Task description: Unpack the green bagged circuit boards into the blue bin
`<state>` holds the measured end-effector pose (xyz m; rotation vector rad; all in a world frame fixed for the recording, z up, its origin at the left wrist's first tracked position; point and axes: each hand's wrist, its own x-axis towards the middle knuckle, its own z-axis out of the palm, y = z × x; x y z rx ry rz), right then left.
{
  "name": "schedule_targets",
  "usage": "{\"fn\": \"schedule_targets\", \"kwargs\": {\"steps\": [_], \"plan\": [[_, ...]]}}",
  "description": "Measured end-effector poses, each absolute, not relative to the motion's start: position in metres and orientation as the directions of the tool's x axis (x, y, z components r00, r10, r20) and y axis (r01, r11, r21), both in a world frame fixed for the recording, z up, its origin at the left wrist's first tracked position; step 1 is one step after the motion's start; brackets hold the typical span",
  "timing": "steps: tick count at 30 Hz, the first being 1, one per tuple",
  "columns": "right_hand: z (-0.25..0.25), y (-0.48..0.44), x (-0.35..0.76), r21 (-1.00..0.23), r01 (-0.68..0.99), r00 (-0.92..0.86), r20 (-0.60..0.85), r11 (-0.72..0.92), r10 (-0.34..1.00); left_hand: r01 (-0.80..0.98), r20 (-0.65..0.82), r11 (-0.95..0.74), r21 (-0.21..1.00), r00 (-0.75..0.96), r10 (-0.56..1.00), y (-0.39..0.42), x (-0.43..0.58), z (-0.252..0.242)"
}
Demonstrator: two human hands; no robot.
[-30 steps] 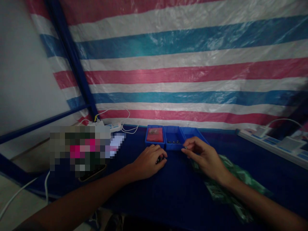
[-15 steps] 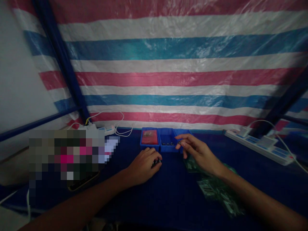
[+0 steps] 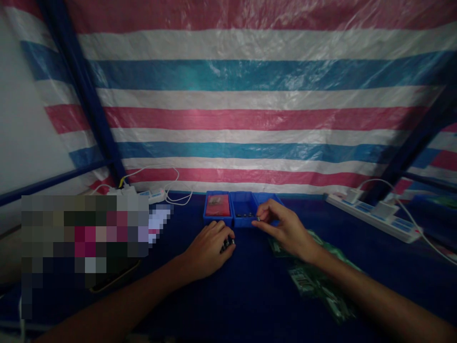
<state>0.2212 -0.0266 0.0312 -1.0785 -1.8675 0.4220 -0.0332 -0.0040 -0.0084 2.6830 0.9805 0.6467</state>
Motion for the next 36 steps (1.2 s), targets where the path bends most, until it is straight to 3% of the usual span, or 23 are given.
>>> {"fn": "schedule_targets", "kwargs": {"steps": [4,9,14,17,21,24,28,36], "plan": [[0.021,-0.03,0.22,-0.738,0.439,-0.162,0.496,0.512,0.853,0.549,0.339,-0.762,0.343,0.685,0.646,-0.002,-0.033,-0.011],[0.022,-0.034,0.217,-0.902,0.216,-0.206,0.333,0.375,0.92,0.548,0.328,-0.753,0.364,0.681,0.655,0.0,-0.031,-0.013],[0.022,-0.032,0.22,-0.924,0.141,-0.211,0.323,0.355,0.923,0.555,0.335,-0.739,0.383,0.661,0.671,0.001,-0.031,-0.013],[0.017,-0.029,0.226,-0.833,0.354,-0.146,0.4,0.425,0.905,0.582,0.34,-0.715,0.388,0.63,0.698,0.001,-0.031,-0.014],[0.012,-0.026,0.234,-0.475,0.732,-0.214,0.521,0.489,0.826,0.596,0.319,-0.69,0.411,0.615,0.721,0.0,-0.031,-0.014],[0.011,-0.025,0.234,-0.279,0.835,-0.293,0.503,0.474,0.813,0.579,0.324,-0.714,0.393,0.639,0.697,0.001,-0.03,-0.014],[0.011,-0.027,0.23,-0.196,0.869,-0.331,0.455,0.455,0.827,0.542,0.342,-0.754,0.371,0.675,0.654,0.001,-0.031,-0.013],[0.012,-0.033,0.225,-0.179,0.85,-0.35,0.511,0.496,0.785,0.565,0.344,-0.751,0.341,0.669,0.659,0.001,-0.031,-0.013]]}}
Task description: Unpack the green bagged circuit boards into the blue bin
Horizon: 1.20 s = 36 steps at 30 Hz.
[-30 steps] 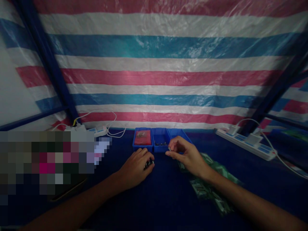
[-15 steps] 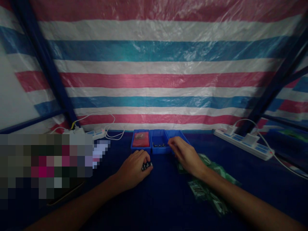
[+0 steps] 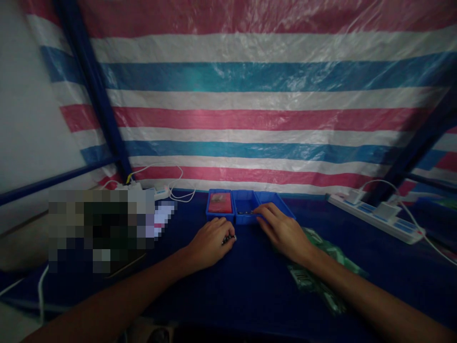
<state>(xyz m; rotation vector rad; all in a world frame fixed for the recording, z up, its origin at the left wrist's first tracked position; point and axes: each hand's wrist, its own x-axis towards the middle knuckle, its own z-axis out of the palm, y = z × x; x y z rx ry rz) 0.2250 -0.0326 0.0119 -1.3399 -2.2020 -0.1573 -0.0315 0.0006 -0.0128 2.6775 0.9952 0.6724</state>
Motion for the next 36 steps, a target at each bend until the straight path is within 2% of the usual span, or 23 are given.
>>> {"fn": "schedule_targets", "kwargs": {"steps": [3,6,8,15,19,22,28,36], "plan": [[0.017,-0.039,0.22,-0.215,0.78,-0.439,0.482,0.588,0.758,0.597,0.344,-0.721,0.353,0.633,0.693,0.002,-0.031,-0.016],[0.018,-0.045,0.217,-0.302,0.618,-0.629,0.365,0.726,0.687,0.601,0.34,-0.708,0.371,0.622,0.706,0.003,-0.031,-0.018],[0.017,-0.047,0.216,-0.343,0.552,-0.702,0.301,0.76,0.646,0.587,0.339,-0.705,0.397,0.62,0.707,0.003,-0.031,-0.018],[0.009,-0.045,0.211,-0.361,0.555,-0.746,0.183,0.749,0.641,0.465,0.319,-0.637,0.615,0.593,0.74,0.003,-0.032,-0.019],[0.006,-0.041,0.209,-0.39,0.569,-0.723,0.181,0.724,0.666,0.427,0.314,-0.604,0.673,0.574,0.756,0.003,-0.031,-0.022],[0.006,-0.039,0.208,-0.404,0.558,-0.718,0.202,0.725,0.666,0.431,0.301,-0.592,0.681,0.572,0.763,0.003,-0.03,-0.021],[0.01,-0.04,0.209,-0.385,0.567,-0.707,0.225,0.728,0.67,0.465,0.322,-0.64,0.611,0.593,0.738,0.001,-0.032,-0.019],[0.009,-0.042,0.205,-0.364,0.56,-0.721,0.229,0.744,0.654,0.474,0.327,-0.663,0.58,0.609,0.722,-0.001,-0.034,-0.016]]}}
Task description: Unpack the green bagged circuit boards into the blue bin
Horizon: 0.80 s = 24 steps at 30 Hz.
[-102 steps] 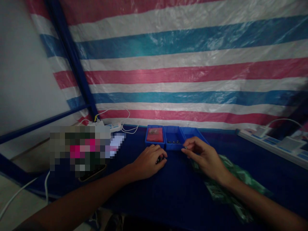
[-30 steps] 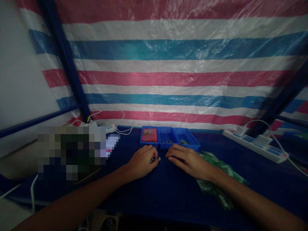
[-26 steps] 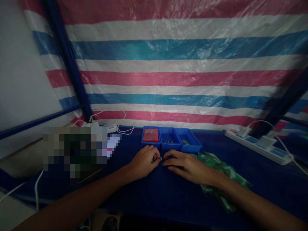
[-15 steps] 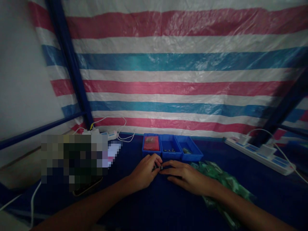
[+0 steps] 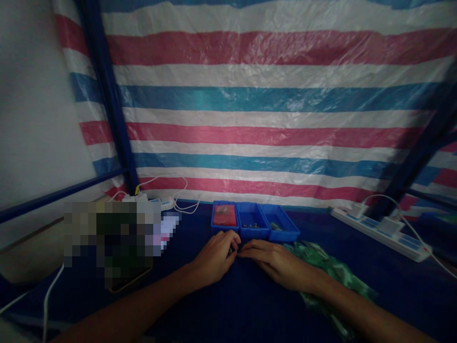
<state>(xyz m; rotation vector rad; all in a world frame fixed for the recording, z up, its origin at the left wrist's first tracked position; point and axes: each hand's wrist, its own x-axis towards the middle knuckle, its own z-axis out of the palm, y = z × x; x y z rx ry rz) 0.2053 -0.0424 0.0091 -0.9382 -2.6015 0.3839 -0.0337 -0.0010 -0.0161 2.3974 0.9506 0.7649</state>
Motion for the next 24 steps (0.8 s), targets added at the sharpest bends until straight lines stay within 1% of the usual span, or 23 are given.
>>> {"fn": "schedule_targets", "kwargs": {"steps": [4,9,12,17,21,24], "plan": [[0.009,-0.04,0.206,-0.367,0.565,-0.712,0.236,0.739,0.662,0.482,0.337,-0.677,0.556,0.614,0.714,-0.001,-0.033,-0.018],[0.006,-0.039,0.213,-0.338,0.592,-0.701,0.232,0.732,0.674,0.48,0.378,-0.729,0.489,0.636,0.673,-0.002,-0.03,-0.02],[0.006,-0.04,0.217,-0.35,0.599,-0.688,0.234,0.72,0.687,0.482,0.377,-0.739,0.471,0.647,0.662,-0.003,-0.029,-0.02],[0.009,-0.04,0.219,-0.433,0.614,-0.612,0.267,0.66,0.745,0.506,0.352,-0.749,0.427,0.67,0.653,-0.003,-0.031,-0.016],[0.01,-0.037,0.221,-0.478,0.658,-0.54,0.239,0.582,0.807,0.514,0.329,-0.767,0.384,0.7,0.634,-0.005,-0.033,-0.009],[0.012,-0.033,0.224,-0.566,0.64,-0.473,0.241,0.519,0.847,0.517,0.318,-0.768,0.379,0.707,0.632,-0.007,-0.034,-0.005]]}}
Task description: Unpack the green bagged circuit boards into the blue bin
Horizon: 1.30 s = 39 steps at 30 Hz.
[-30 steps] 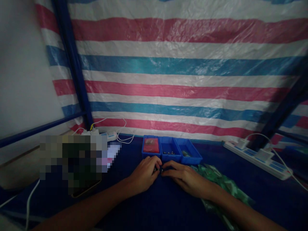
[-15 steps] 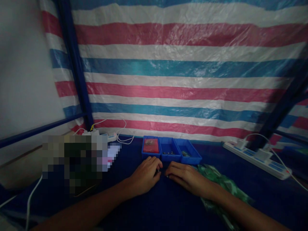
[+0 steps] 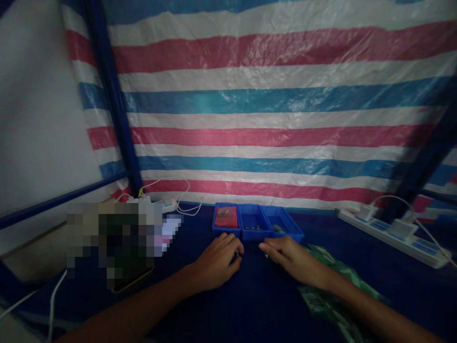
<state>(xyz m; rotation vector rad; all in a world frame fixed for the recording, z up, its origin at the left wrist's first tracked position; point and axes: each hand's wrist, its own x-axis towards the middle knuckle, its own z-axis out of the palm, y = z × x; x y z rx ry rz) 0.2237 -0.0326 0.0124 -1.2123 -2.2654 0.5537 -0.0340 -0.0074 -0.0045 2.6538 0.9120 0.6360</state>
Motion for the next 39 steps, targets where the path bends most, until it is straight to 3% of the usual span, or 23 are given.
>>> {"fn": "schedule_targets", "kwargs": {"steps": [7,10,15,20,25,33,39], "plan": [[0.018,-0.024,0.227,-0.853,0.347,-0.353,0.267,0.391,0.897,0.559,0.28,-0.765,0.319,0.716,0.64,-0.012,-0.033,-0.002],[0.019,-0.02,0.231,-0.893,0.281,-0.341,0.251,0.352,0.906,0.558,0.268,-0.767,0.316,0.723,0.636,-0.013,-0.033,-0.002],[0.03,-0.013,0.234,-0.871,0.392,-0.455,0.096,0.295,0.886,0.55,0.285,-0.77,0.322,0.72,0.633,-0.01,-0.033,-0.001],[0.041,-0.014,0.229,-0.85,0.406,-0.508,0.096,0.337,0.856,0.543,0.309,-0.798,0.261,0.736,0.602,-0.008,-0.035,-0.003],[0.039,-0.019,0.227,-0.846,0.363,-0.425,0.224,0.391,0.877,0.535,0.303,-0.817,0.217,0.758,0.577,-0.009,-0.037,-0.003],[0.023,-0.016,0.225,-0.835,0.38,-0.225,0.334,0.398,0.915,0.59,0.298,-0.77,0.243,0.71,0.638,-0.01,-0.036,-0.002],[0.018,-0.023,0.224,-0.617,0.552,-0.274,0.501,0.561,0.821,0.643,0.309,-0.728,0.24,0.66,0.685,-0.008,-0.037,-0.007]]}}
